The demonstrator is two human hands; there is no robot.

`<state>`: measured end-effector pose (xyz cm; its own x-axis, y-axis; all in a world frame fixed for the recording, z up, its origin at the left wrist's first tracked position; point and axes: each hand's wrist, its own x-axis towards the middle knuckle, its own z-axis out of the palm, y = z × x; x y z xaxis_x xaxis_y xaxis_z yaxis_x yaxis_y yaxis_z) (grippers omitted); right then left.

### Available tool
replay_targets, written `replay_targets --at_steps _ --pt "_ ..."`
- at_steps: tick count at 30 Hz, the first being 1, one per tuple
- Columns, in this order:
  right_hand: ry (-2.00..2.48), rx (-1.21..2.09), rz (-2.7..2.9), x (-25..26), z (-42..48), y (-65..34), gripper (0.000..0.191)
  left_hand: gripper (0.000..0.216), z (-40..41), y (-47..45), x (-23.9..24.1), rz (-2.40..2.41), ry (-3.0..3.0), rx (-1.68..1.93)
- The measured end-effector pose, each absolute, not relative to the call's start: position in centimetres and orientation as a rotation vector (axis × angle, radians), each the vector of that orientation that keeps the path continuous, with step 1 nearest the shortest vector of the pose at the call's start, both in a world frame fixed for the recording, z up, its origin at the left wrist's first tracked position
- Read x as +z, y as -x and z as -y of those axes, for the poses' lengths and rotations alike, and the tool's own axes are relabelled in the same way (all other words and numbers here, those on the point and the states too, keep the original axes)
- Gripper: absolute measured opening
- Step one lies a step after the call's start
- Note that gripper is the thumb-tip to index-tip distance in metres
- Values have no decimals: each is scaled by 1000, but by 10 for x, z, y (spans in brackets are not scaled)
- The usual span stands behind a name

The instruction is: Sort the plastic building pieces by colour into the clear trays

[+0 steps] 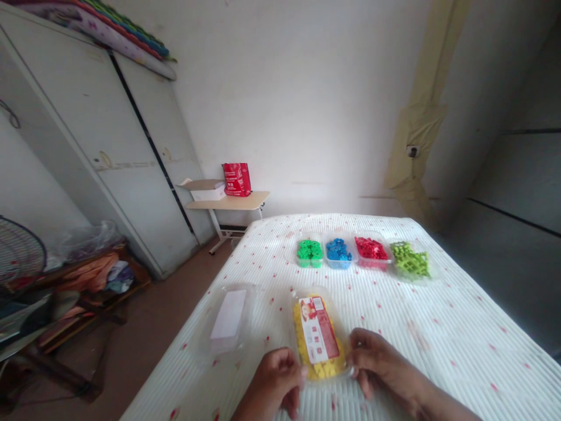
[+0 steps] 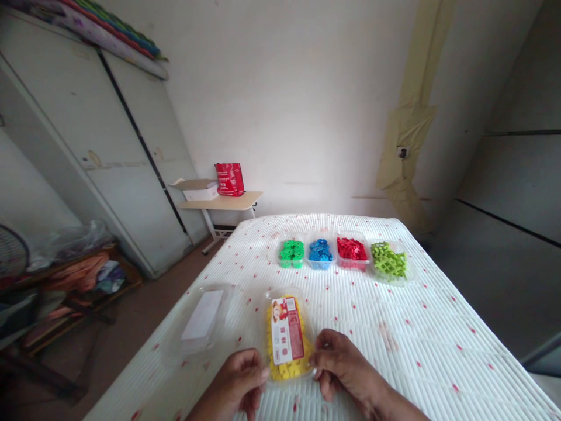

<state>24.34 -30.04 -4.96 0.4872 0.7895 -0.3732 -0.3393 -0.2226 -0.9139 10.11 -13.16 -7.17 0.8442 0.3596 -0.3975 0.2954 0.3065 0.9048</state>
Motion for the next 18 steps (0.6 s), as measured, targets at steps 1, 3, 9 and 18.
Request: replay_targets --at_steps 1,3,9,18 --pt "1443 1091 423 -51 300 -243 17 37 132 -101 -72 -607 -1260 45" --pt "1434 1075 442 -52 301 -243 16 37 132 -101 -74 -610 -1216 53" --pt "1465 1032 488 -55 299 -241 16 31 131 -100 -74 -572 -1191 76" --pt "1422 1046 448 -54 297 -240 19 33 131 -105 -78 -591 -1241 78"
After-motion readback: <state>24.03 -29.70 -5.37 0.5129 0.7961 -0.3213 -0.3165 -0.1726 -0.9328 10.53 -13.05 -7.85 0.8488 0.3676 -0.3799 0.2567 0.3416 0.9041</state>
